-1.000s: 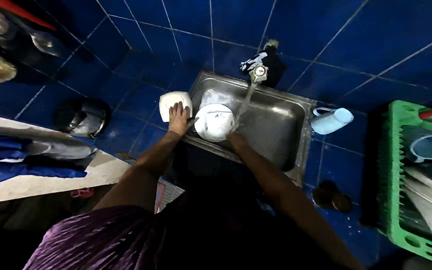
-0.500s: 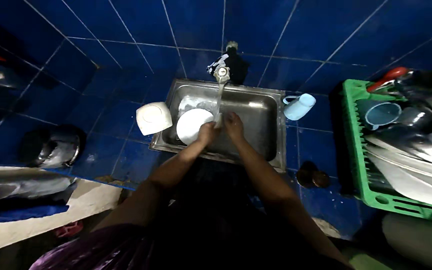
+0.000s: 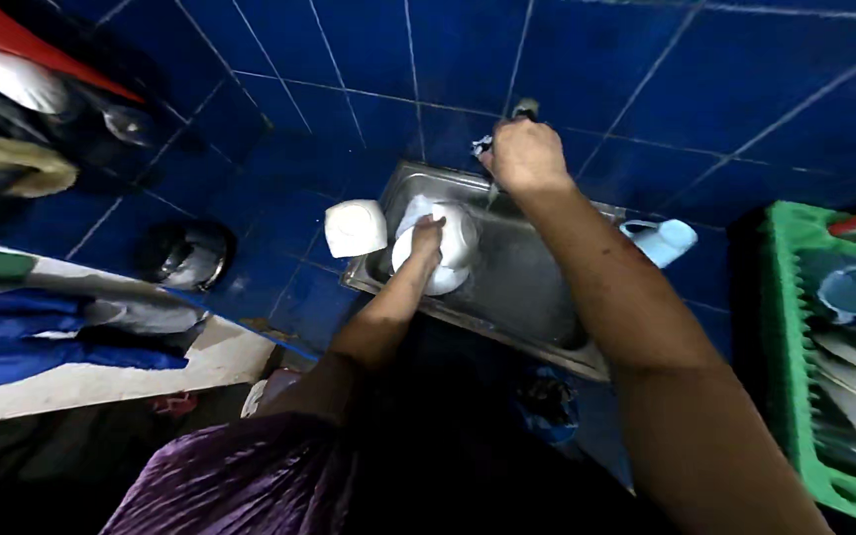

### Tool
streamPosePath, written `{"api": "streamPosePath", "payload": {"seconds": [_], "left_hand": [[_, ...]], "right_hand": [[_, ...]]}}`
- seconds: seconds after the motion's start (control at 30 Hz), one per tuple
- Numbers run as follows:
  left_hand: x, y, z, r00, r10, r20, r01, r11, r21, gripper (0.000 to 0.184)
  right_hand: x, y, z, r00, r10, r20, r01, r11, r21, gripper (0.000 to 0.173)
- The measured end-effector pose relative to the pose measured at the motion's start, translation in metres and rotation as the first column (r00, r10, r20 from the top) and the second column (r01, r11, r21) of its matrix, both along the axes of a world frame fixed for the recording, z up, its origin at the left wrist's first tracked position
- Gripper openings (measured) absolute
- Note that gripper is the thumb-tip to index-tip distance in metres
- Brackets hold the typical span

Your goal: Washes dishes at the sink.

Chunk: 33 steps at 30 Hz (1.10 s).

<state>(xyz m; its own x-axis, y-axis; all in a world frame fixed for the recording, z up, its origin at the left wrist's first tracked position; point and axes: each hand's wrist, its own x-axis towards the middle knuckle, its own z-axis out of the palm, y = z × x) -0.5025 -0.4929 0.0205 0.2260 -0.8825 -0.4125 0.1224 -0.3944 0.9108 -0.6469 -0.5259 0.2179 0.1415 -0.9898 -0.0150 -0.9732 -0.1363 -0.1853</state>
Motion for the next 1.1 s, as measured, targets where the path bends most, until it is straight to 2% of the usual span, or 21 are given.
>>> {"api": "streamPosePath", "payload": {"seconds": [0.1,0.2,0.27,0.33,0.37,0.43,0.5,0.57,0.63,0.73,0.77,0.8,0.83,0.87,0.9,0.97,1.0,1.03,1.1], "left_hand": [[0.055,-0.020,0.000,0.951,0.273,-0.148,-0.281,0.959,-0.040,0.036],[0.109,-0.041,-0.006,0.793,0.493,-0.358,-0.541,0.840,-0.043,0.035],[0.137,-0.054,-0.015,0.700,0.567,-0.434,-0.640,0.767,-0.029,0.030],[0.157,-0.061,-0.029,0.645,0.611,-0.459,-0.685,0.728,0.005,0.029],[0.164,-0.063,-0.034,0.645,0.626,-0.439,-0.691,0.722,0.014,0.029],[0.166,-0.062,-0.034,0.696,0.659,-0.283,-0.683,0.730,0.020,0.029],[0.163,-0.059,-0.029,0.740,0.673,0.000,-0.672,0.740,0.027,0.041],[0.165,-0.058,-0.021,0.746,0.598,0.294,-0.638,0.767,0.059,0.064],[0.164,-0.056,-0.011,0.703,0.498,0.507,-0.606,0.793,0.061,0.067],[0.145,-0.046,-0.002,0.668,0.482,0.567,-0.499,0.855,-0.140,0.060],[0.134,-0.041,-0.005,0.706,0.451,0.546,-0.386,0.891,-0.238,0.054],[0.123,-0.035,-0.012,0.780,0.341,0.525,-0.207,0.932,-0.299,0.047],[0.113,-0.029,-0.023,0.831,0.164,0.531,-0.001,0.956,-0.293,0.040],[0.105,-0.025,-0.036,0.833,-0.036,0.551,0.182,0.960,-0.211,0.035],[0.097,-0.021,-0.049,0.798,-0.210,0.565,0.297,0.952,-0.065,0.034],[0.082,-0.009,-0.069,0.680,-0.459,0.573,0.356,0.889,0.290,0.053],[0.077,-0.005,-0.079,0.641,-0.516,0.569,0.320,0.853,0.413,0.065],[0.072,0.000,-0.087,0.625,-0.520,0.582,0.264,0.843,0.469,0.069],[0.060,0.006,-0.091,0.629,-0.456,0.630,0.130,0.860,0.494,0.067]], "right_hand": [[-0.001,-0.002,-0.002,0.995,-0.092,0.038,0.092,0.996,0.011,0.048],[-0.004,-0.003,-0.008,0.995,-0.092,0.049,0.092,0.996,-0.002,0.052],[-0.004,-0.004,-0.010,0.995,-0.091,0.044,0.092,0.996,-0.008,0.051],[-0.004,-0.004,-0.011,0.995,-0.092,0.049,0.093,0.996,-0.012,0.050],[-0.004,-0.003,-0.012,0.994,-0.092,0.051,0.093,0.996,-0.016,0.049],[-0.005,-0.003,-0.013,0.994,-0.095,0.054,0.096,0.995,-0.019,0.050],[-0.006,-0.003,-0.013,0.993,-0.102,0.058,0.103,0.994,-0.020,0.050],[-0.006,-0.003,-0.013,0.993,-0.105,0.058,0.107,0.994,-0.025,0.050],[-0.005,-0.002,-0.013,0.993,-0.105,0.062,0.107,0.994,-0.027,0.049],[-0.007,-0.002,-0.013,0.996,-0.077,0.034,0.077,0.997,-0.013,0.048],[-0.008,-0.002,-0.012,0.999,-0.036,0.007,0.036,0.999,-0.012,0.047],[-0.011,-0.002,-0.012,1.000,0.018,-0.021,-0.018,1.000,-0.011,0.045],[-0.014,-0.003,-0.012,0.995,0.081,-0.050,-0.082,0.997,-0.015,0.041],[-0.017,-0.005,-0.012,0.986,0.143,-0.081,-0.145,0.989,-0.023,0.037],[-0.021,-0.007,-0.013,0.974,0.200,-0.106,-0.204,0.979,-0.029,0.033],[-0.028,-0.010,-0.016,0.947,0.292,-0.130,-0.300,0.953,-0.043,0.031],[-0.031,-0.010,-0.017,0.939,0.320,-0.129,-0.328,0.943,-0.048,0.032],[-0.032,-0.010,-0.019,0.936,0.334,-0.116,-0.341,0.939,-0.049,0.035],[-0.035,-0.009,-0.024,0.941,0.329,-0.076,-0.334,0.939,-0.077,0.036]]}}
